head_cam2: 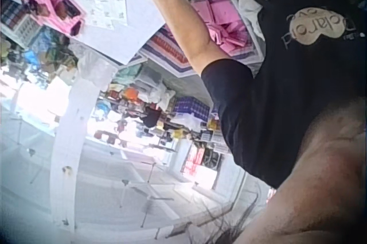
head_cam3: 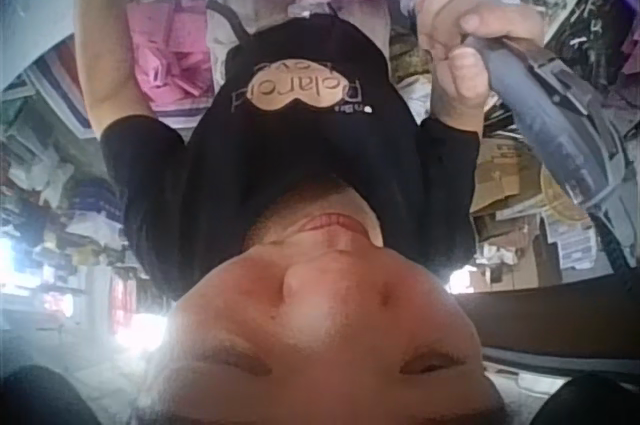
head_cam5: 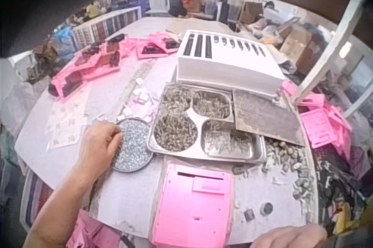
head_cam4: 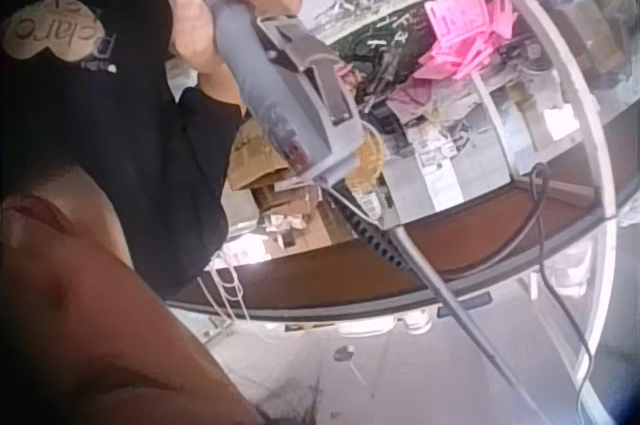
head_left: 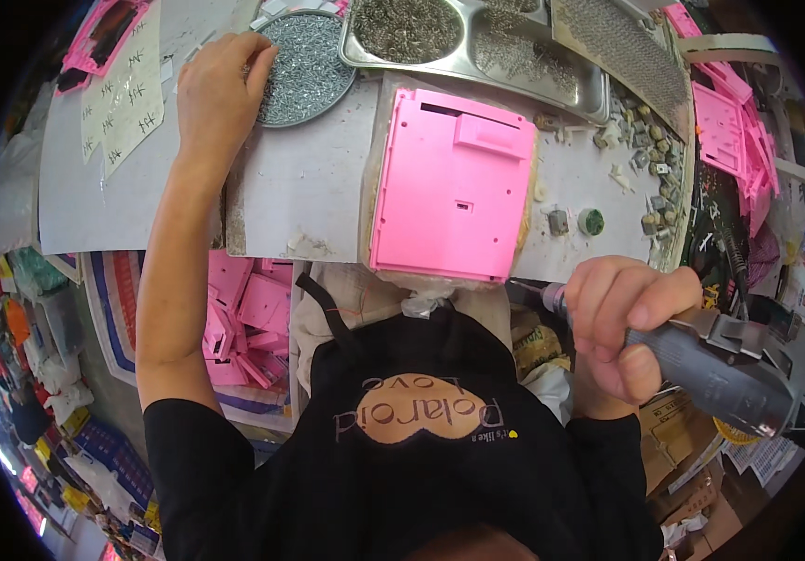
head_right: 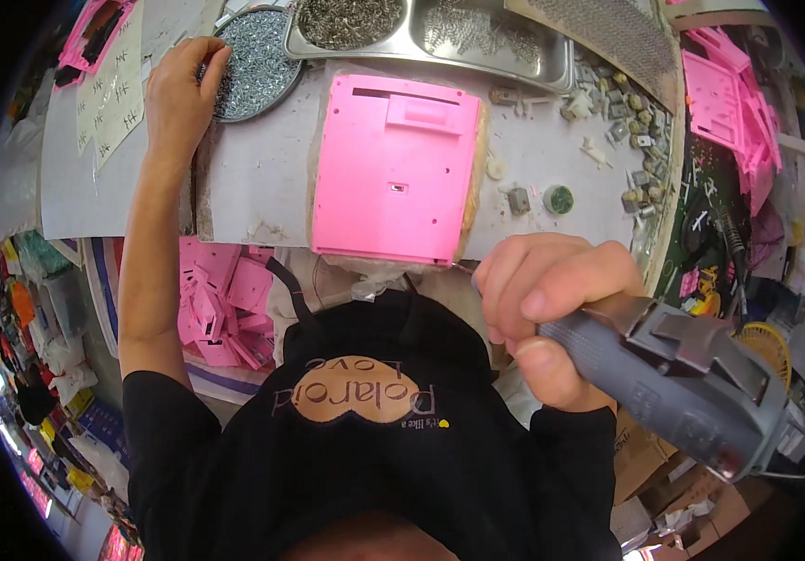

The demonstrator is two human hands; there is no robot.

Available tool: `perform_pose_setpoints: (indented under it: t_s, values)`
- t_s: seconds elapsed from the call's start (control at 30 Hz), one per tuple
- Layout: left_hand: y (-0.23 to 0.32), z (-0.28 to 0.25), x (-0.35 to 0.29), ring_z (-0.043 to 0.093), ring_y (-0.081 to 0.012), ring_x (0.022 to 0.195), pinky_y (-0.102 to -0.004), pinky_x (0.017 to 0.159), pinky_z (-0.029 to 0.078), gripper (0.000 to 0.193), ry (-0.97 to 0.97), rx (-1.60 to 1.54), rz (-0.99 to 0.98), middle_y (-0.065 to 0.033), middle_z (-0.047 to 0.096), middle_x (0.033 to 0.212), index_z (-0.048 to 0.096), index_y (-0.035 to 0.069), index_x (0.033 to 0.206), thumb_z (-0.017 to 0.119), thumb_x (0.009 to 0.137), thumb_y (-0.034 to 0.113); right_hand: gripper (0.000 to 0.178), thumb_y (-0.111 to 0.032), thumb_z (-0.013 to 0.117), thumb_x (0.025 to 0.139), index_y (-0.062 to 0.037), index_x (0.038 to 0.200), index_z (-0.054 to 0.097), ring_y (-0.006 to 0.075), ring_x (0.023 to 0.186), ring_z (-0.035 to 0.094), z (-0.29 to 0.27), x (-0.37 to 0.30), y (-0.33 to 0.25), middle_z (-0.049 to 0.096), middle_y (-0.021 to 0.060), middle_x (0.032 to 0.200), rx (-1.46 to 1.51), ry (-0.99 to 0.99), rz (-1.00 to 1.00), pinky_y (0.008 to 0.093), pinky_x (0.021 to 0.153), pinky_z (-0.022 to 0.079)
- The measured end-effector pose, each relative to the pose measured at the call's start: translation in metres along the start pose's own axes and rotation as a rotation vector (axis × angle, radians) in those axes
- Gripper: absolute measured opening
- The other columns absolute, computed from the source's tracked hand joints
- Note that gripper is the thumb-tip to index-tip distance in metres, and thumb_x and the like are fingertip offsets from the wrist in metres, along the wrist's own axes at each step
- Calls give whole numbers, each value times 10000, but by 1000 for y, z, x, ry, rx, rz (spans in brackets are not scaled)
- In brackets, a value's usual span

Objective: Assemble and solder components within a pink plastic toy casing, using a soldering iron and screwdriver.

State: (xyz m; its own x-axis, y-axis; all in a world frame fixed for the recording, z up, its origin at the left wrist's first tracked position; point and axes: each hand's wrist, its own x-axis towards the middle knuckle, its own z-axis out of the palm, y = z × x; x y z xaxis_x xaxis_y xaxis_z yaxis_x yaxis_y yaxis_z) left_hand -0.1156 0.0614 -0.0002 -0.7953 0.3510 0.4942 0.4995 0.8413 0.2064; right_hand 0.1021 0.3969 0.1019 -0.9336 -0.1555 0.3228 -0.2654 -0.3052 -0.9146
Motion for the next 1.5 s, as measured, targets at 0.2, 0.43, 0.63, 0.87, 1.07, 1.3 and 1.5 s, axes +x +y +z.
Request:
perform_pose_setpoints:
  t_s: [0.2, 0.43, 0.63, 0.87, 1.07, 1.3, 1.5]
  values:
    - [1, 1, -2, 678, -269, 839, -406, 809, 488, 194, -53, 60, -61, -58, 720, 879, 709, 88, 947, 694, 946, 282, 287, -149, 738, 888, -89, 1067, 522, 193, 601, 563, 11, -9, 6, 560, 29, 691, -16, 66, 18, 358, 633, 475]
    - [6, 3, -4, 694, -303, 834, -408, 742, 523, 184, -7, -59, -193, -90, 734, 901, 727, 89, 969, 686, 947, 267, 290, -139, 740, 880, -90, 1065, 522, 194, 593, 568, 11, -9, 11, 562, 22, 673, -53, 37, 12, 368, 621, 480]
    - [0, 5, -6, 716, -235, 761, -357, 720, 541, 165, 62, -276, -288, -94, 756, 868, 775, 82, 1003, 715, 924, 215, 284, -120, 728, 878, -83, 1074, 525, 202, 584, 579, 10, -7, 14, 572, 29, 665, -69, 0, -16, 365, 611, 485]
    - [61, -36, -12, 688, -214, 698, -329, 700, 534, 177, -185, -688, -366, -97, 726, 786, 749, 8, 913, 741, 909, 185, 303, -63, 703, 852, -72, 1102, 533, 213, 590, 595, 4, -8, 19, 584, 43, 677, -70, -77, -43, 373, 598, 492]
    - [146, -33, -48, 688, -291, 1020, -446, 913, 547, 201, -181, -746, 329, -91, 724, 1067, 629, 48, 938, 780, 838, 135, 276, -29, 724, 838, -47, 1038, 535, 228, 566, 599, 8, -5, 22, 601, 68, 688, -101, -91, -71, 374, 575, 501]
    - [149, -23, -57, 666, -308, 1192, -502, 1063, 506, 157, -251, -720, 361, -89, 726, 1156, 610, 29, 898, 745, 857, 99, 271, -34, 786, 819, -47, 914, 532, 241, 519, 579, 10, 4, 25, 582, 69, 633, -159, -232, -82, 365, 521, 490]
    - [147, -26, -58, 663, -305, 1204, -505, 1067, 501, 158, -277, -718, 361, -86, 723, 1183, 633, 31, 947, 744, 859, 100, 228, -19, 757, 819, -52, 857, 535, 232, 515, 578, -3, 31, 19, 583, 61, 633, 93, -206, -208, 368, 521, 495]
